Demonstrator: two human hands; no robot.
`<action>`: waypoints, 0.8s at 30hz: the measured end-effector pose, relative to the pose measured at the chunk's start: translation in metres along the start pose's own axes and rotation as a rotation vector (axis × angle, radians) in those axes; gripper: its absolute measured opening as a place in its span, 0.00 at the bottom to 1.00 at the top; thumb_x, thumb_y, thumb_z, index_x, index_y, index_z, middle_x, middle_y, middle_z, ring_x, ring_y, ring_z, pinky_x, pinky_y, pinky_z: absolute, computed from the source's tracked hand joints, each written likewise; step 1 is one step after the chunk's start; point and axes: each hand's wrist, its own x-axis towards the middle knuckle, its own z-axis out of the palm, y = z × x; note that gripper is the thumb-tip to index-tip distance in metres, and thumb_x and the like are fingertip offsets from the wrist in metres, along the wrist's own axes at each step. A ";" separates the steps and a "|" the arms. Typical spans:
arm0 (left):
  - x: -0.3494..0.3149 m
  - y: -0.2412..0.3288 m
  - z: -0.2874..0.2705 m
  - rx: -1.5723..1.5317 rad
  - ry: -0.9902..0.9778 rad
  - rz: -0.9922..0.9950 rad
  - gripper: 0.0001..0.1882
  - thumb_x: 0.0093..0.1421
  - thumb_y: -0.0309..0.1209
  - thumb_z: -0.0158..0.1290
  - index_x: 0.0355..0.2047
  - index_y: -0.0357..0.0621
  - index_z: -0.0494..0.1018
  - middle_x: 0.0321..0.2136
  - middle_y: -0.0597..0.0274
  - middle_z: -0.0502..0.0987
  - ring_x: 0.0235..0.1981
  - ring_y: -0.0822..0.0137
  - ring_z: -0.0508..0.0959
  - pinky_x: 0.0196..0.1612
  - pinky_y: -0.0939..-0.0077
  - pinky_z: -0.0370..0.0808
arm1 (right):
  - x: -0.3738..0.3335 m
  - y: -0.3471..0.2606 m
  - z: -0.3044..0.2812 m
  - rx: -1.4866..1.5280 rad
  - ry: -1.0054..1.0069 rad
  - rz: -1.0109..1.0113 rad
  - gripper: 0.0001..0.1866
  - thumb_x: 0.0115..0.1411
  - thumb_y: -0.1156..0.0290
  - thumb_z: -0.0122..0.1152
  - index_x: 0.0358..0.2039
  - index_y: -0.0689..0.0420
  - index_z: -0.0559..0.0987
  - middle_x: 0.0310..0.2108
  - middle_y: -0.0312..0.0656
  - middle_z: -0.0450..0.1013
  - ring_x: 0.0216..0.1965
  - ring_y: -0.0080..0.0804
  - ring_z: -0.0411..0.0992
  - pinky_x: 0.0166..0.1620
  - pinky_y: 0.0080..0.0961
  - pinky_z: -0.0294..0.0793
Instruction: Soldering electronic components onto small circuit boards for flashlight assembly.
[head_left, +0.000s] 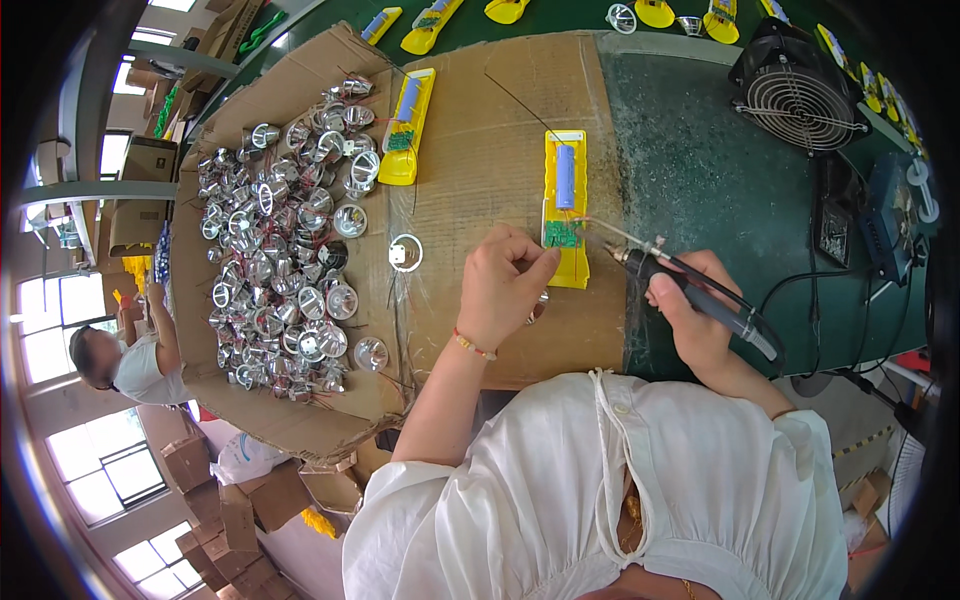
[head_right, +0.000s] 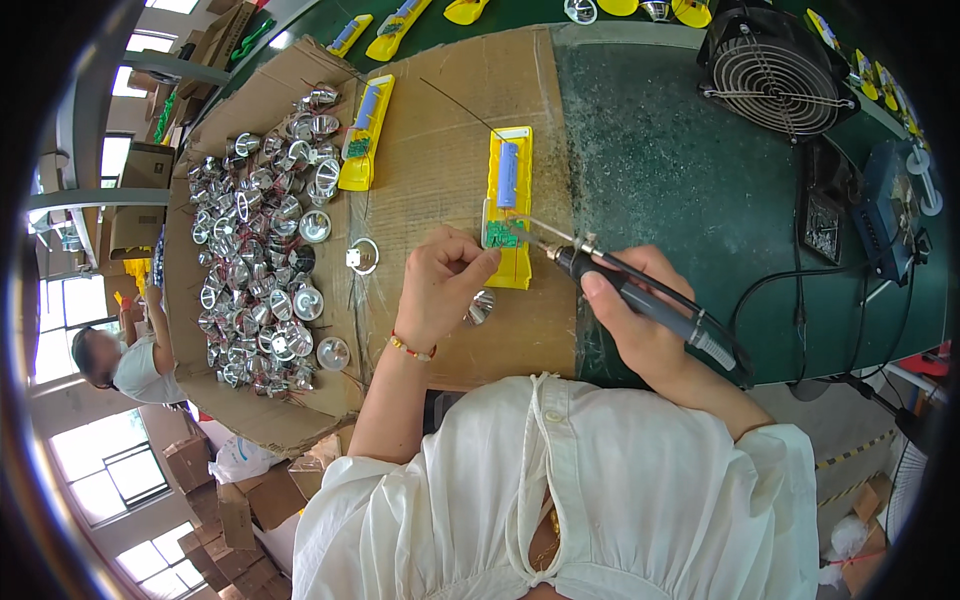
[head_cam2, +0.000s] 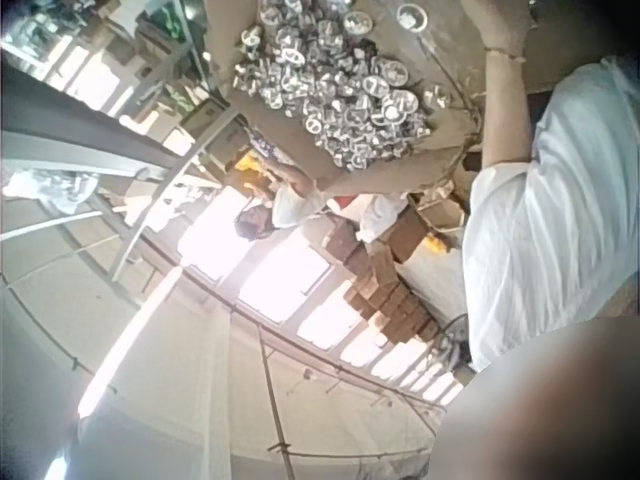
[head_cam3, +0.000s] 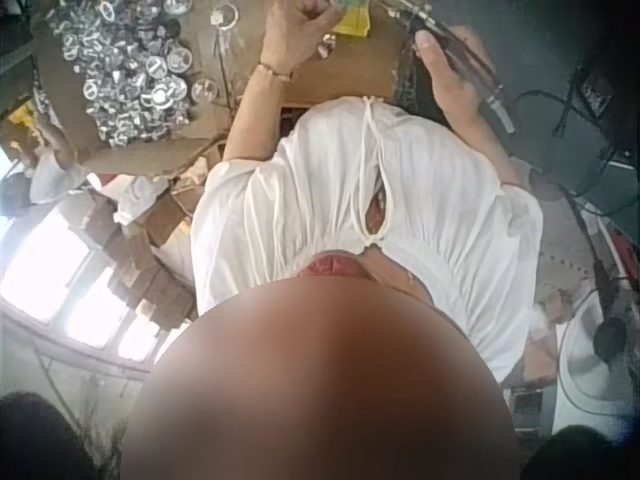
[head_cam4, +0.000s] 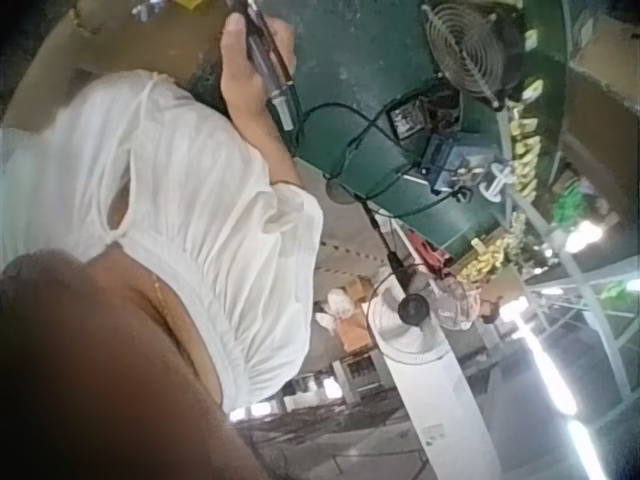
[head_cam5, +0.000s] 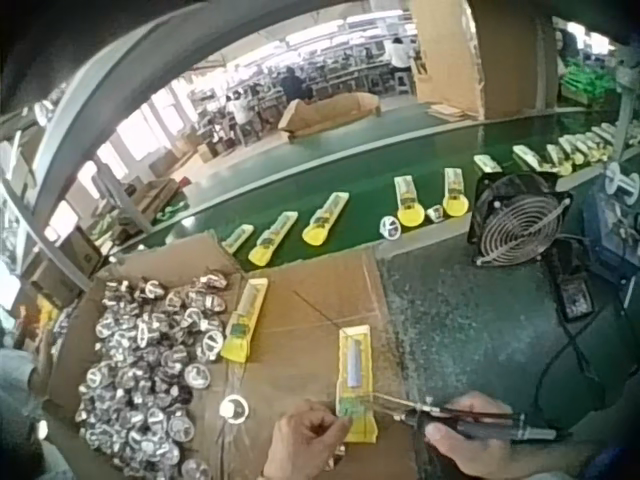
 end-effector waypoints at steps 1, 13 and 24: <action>-0.001 0.001 -0.001 -0.006 -0.020 -0.050 0.11 0.54 0.29 0.58 0.20 0.33 0.75 0.25 0.60 0.71 0.12 0.70 0.73 0.17 0.77 0.69 | -0.001 -0.002 -0.003 0.018 -0.001 0.004 0.10 0.56 0.71 0.64 0.31 0.62 0.73 0.21 0.35 0.73 0.22 0.16 0.68 0.26 0.15 0.68; -0.001 0.010 -0.011 -0.161 0.015 -0.251 0.08 0.54 0.29 0.58 0.23 0.35 0.77 0.22 0.59 0.76 0.18 0.69 0.77 0.23 0.81 0.72 | 0.000 0.010 -0.034 0.051 0.083 -0.027 0.10 0.57 0.71 0.62 0.34 0.63 0.72 0.24 0.39 0.75 0.25 0.19 0.71 0.29 0.17 0.70; 0.207 0.033 0.003 0.333 -0.132 -0.022 0.14 0.54 0.38 0.53 0.24 0.39 0.79 0.18 0.58 0.79 0.20 0.65 0.80 0.31 0.74 0.77 | 0.010 0.032 -0.043 -0.031 0.208 0.122 0.09 0.54 0.71 0.65 0.30 0.60 0.74 0.21 0.35 0.73 0.23 0.19 0.69 0.28 0.20 0.69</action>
